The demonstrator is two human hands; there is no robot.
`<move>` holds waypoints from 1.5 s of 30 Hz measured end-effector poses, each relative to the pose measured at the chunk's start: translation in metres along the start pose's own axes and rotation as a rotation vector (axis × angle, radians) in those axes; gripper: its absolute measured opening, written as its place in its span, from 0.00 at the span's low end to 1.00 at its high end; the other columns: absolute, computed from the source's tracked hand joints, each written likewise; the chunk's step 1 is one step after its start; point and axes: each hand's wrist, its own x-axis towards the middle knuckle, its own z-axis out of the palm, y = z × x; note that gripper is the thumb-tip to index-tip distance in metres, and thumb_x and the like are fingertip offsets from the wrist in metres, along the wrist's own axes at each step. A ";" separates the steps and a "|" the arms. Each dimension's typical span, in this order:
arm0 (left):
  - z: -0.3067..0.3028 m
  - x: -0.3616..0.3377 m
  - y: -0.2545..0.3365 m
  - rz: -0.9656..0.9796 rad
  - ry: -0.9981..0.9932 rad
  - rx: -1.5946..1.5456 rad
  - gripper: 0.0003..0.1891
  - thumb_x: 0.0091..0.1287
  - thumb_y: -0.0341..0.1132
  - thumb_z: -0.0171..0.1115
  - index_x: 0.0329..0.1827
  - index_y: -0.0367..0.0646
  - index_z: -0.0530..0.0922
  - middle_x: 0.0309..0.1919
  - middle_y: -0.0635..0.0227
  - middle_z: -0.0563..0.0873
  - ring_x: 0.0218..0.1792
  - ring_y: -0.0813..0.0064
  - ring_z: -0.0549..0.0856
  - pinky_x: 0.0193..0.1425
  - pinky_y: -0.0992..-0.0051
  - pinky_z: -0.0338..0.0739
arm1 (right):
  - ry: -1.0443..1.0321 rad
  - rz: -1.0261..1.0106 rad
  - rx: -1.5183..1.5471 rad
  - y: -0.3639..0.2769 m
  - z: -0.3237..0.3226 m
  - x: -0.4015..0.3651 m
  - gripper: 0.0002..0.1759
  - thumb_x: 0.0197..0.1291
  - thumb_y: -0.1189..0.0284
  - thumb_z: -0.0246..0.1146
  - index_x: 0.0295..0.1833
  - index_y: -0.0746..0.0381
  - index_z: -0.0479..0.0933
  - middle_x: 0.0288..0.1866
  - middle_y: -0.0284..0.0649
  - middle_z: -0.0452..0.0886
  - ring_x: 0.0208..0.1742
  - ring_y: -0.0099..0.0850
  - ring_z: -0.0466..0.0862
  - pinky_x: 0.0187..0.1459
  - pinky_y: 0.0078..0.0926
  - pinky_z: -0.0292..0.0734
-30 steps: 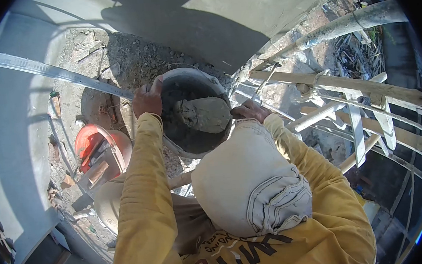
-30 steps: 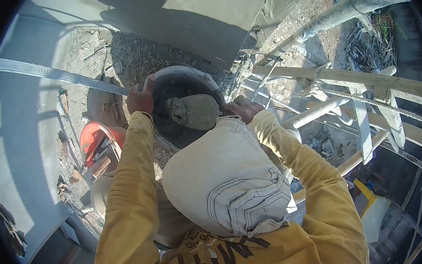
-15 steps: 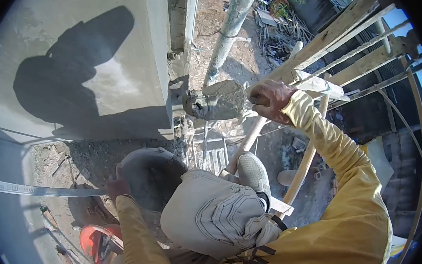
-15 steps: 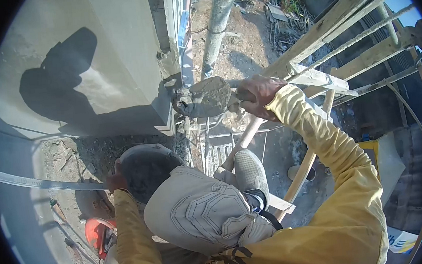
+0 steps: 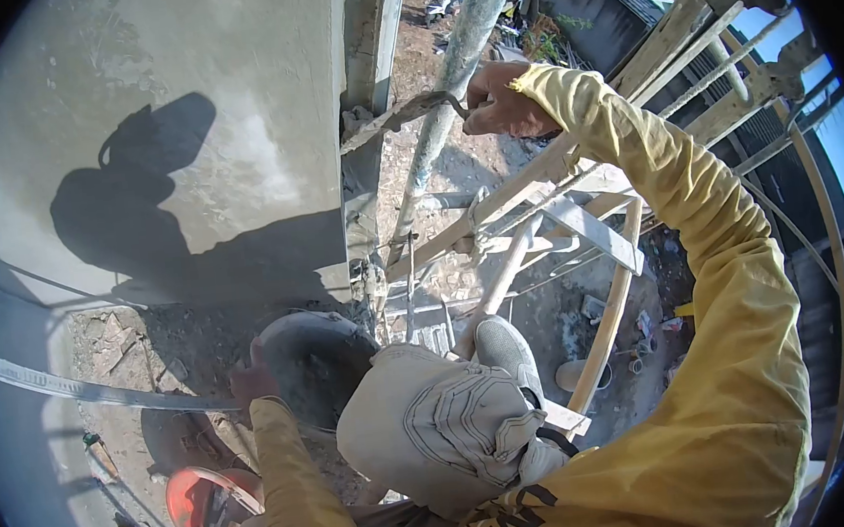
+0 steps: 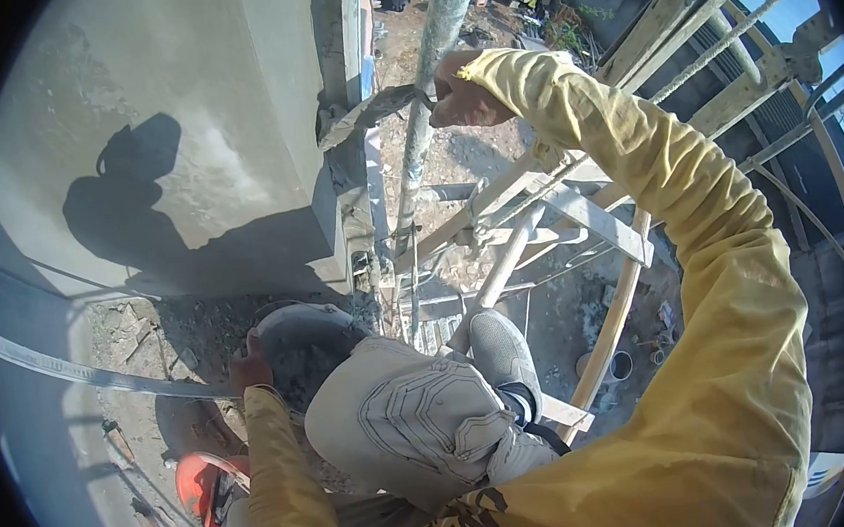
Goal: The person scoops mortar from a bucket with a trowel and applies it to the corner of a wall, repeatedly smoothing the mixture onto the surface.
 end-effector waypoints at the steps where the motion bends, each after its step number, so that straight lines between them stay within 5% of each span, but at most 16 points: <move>1: -0.001 -0.001 0.002 0.005 0.000 -0.003 0.40 0.58 0.67 0.56 0.53 0.34 0.80 0.51 0.44 0.81 0.55 0.48 0.79 0.61 0.56 0.71 | -0.046 0.090 0.078 -0.001 -0.001 0.002 0.21 0.56 0.59 0.62 0.36 0.70 0.77 0.24 0.40 0.80 0.24 0.27 0.78 0.26 0.26 0.73; 7: -0.015 -0.012 0.018 0.006 -0.104 -0.030 0.40 0.59 0.66 0.56 0.54 0.31 0.78 0.53 0.42 0.79 0.57 0.47 0.77 0.63 0.57 0.69 | -0.033 0.167 0.283 -0.015 -0.003 -0.016 0.19 0.58 0.60 0.60 0.30 0.69 0.76 0.18 0.39 0.77 0.17 0.27 0.78 0.16 0.26 0.72; 15: 0.001 -0.001 0.004 0.028 -0.028 -0.064 0.43 0.58 0.67 0.56 0.54 0.28 0.77 0.54 0.41 0.79 0.58 0.49 0.77 0.64 0.58 0.68 | -0.118 0.352 0.439 -0.013 0.026 -0.042 0.18 0.66 0.60 0.54 0.41 0.67 0.74 0.24 0.39 0.77 0.19 0.27 0.77 0.17 0.26 0.71; 20: 0.001 0.004 0.004 0.021 -0.048 -0.029 0.42 0.59 0.67 0.56 0.54 0.28 0.77 0.55 0.41 0.78 0.59 0.48 0.76 0.64 0.58 0.68 | 0.127 0.401 0.772 -0.013 0.074 -0.080 0.20 0.66 0.61 0.54 0.49 0.69 0.72 0.24 0.34 0.72 0.20 0.22 0.72 0.20 0.22 0.67; 23: -0.003 0.001 0.011 0.011 -0.058 -0.007 0.43 0.59 0.66 0.56 0.55 0.28 0.76 0.55 0.40 0.77 0.60 0.48 0.76 0.65 0.58 0.68 | 0.306 0.148 1.062 0.006 0.130 -0.087 0.21 0.67 0.61 0.54 0.52 0.70 0.71 0.21 0.32 0.70 0.20 0.19 0.69 0.21 0.18 0.62; 26: 0.002 0.008 0.010 0.010 -0.052 0.004 0.43 0.58 0.66 0.56 0.55 0.27 0.76 0.55 0.40 0.77 0.60 0.48 0.75 0.65 0.58 0.67 | 0.321 0.138 1.276 -0.008 0.168 -0.071 0.23 0.68 0.59 0.56 0.54 0.70 0.69 0.20 0.33 0.71 0.20 0.20 0.71 0.22 0.20 0.66; 31: -0.001 0.005 0.005 -0.011 -0.018 0.034 0.44 0.58 0.66 0.57 0.54 0.24 0.75 0.53 0.40 0.79 0.59 0.47 0.76 0.64 0.59 0.69 | 0.398 -0.215 1.548 -0.022 0.233 -0.001 0.11 0.70 0.65 0.54 0.41 0.62 0.68 0.18 0.30 0.68 0.18 0.18 0.67 0.21 0.20 0.62; 35: -0.012 -0.003 0.009 0.041 0.032 0.018 0.41 0.59 0.64 0.58 0.49 0.25 0.78 0.47 0.38 0.81 0.53 0.45 0.80 0.58 0.58 0.72 | 0.453 0.025 1.048 -0.024 0.242 0.025 0.14 0.70 0.62 0.52 0.43 0.63 0.69 0.21 0.34 0.71 0.23 0.24 0.73 0.27 0.27 0.70; 41: -0.012 -0.004 0.004 0.083 0.083 0.042 0.37 0.59 0.64 0.58 0.45 0.28 0.81 0.42 0.38 0.83 0.47 0.42 0.81 0.53 0.56 0.73 | 0.412 0.097 1.049 0.003 0.269 0.025 0.21 0.69 0.58 0.53 0.52 0.67 0.68 0.31 0.49 0.78 0.35 0.38 0.80 0.39 0.35 0.74; 45: -0.011 -0.005 0.009 0.064 0.075 0.073 0.38 0.59 0.65 0.57 0.47 0.30 0.81 0.45 0.38 0.82 0.50 0.43 0.81 0.56 0.55 0.72 | 0.525 0.169 0.883 0.015 0.294 0.012 0.19 0.68 0.59 0.54 0.50 0.66 0.69 0.29 0.47 0.77 0.32 0.38 0.80 0.37 0.35 0.74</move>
